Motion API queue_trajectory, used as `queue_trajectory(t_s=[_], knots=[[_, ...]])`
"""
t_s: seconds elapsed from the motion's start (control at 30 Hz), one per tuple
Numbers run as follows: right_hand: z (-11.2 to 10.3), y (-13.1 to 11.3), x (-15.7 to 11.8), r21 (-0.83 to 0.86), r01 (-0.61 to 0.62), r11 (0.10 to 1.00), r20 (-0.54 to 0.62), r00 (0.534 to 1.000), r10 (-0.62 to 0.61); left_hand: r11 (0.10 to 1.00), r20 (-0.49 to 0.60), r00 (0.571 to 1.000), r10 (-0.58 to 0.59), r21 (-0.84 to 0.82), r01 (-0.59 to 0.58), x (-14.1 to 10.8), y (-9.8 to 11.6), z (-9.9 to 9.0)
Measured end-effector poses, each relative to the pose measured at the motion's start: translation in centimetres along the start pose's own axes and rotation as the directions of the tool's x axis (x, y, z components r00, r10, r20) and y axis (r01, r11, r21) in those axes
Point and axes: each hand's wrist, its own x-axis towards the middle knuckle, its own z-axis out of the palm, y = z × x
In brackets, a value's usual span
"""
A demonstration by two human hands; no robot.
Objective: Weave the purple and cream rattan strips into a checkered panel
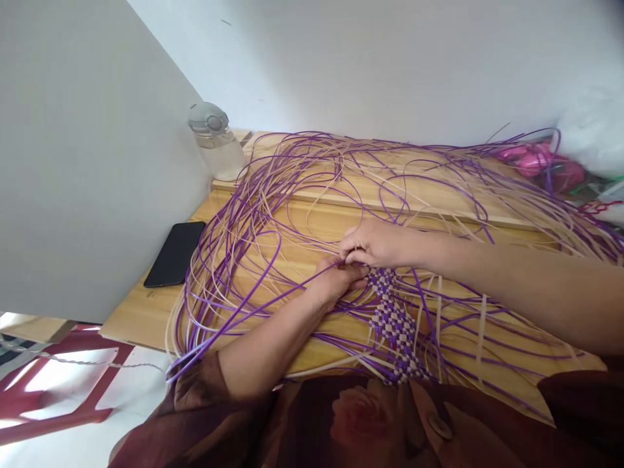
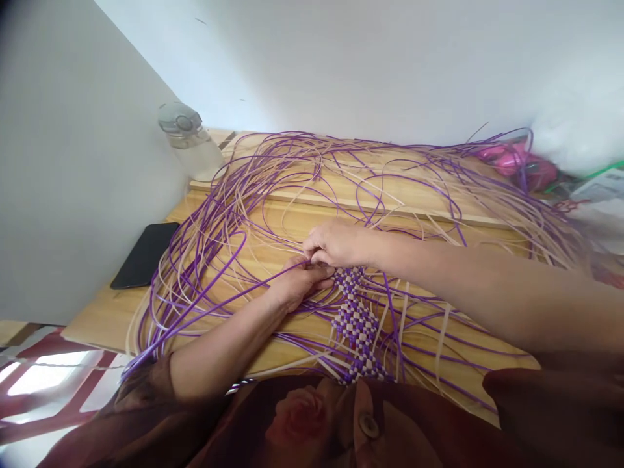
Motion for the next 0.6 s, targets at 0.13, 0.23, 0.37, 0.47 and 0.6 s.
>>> queue_trajectory(t_s=[0.13,0.23,0.37,0.47,0.6], knots=[[0.4,0.5,0.0,-0.022,0.011,1.000,-0.020,1.000,-0.011,0.999,0.008,1.000,0.021,0.044,-0.021,0.1,0.0,0.0],[0.4,0.6,-0.1,0.007,0.029,1.000,-0.043,0.999,-0.029,0.999,0.026,0.999,0.023,0.040,-0.024,0.1,0.0,-0.1],[0.7,0.9,-0.1,0.029,0.041,0.999,-0.072,0.997,-0.039,1.000,0.026,0.999,0.029,0.009,-0.029,0.1,-0.2,-0.2],[1.0,1.5,0.0,0.020,0.065,0.998,-0.077,0.995,-0.063,1.000,0.039,0.999,-0.001,-0.020,0.002,0.1,0.0,-0.3],[1.4,2.6,0.4,0.056,0.101,0.993,-0.098,0.991,-0.095,0.994,0.058,0.995,-0.085,-0.058,0.089,-0.1,0.9,-0.1]])
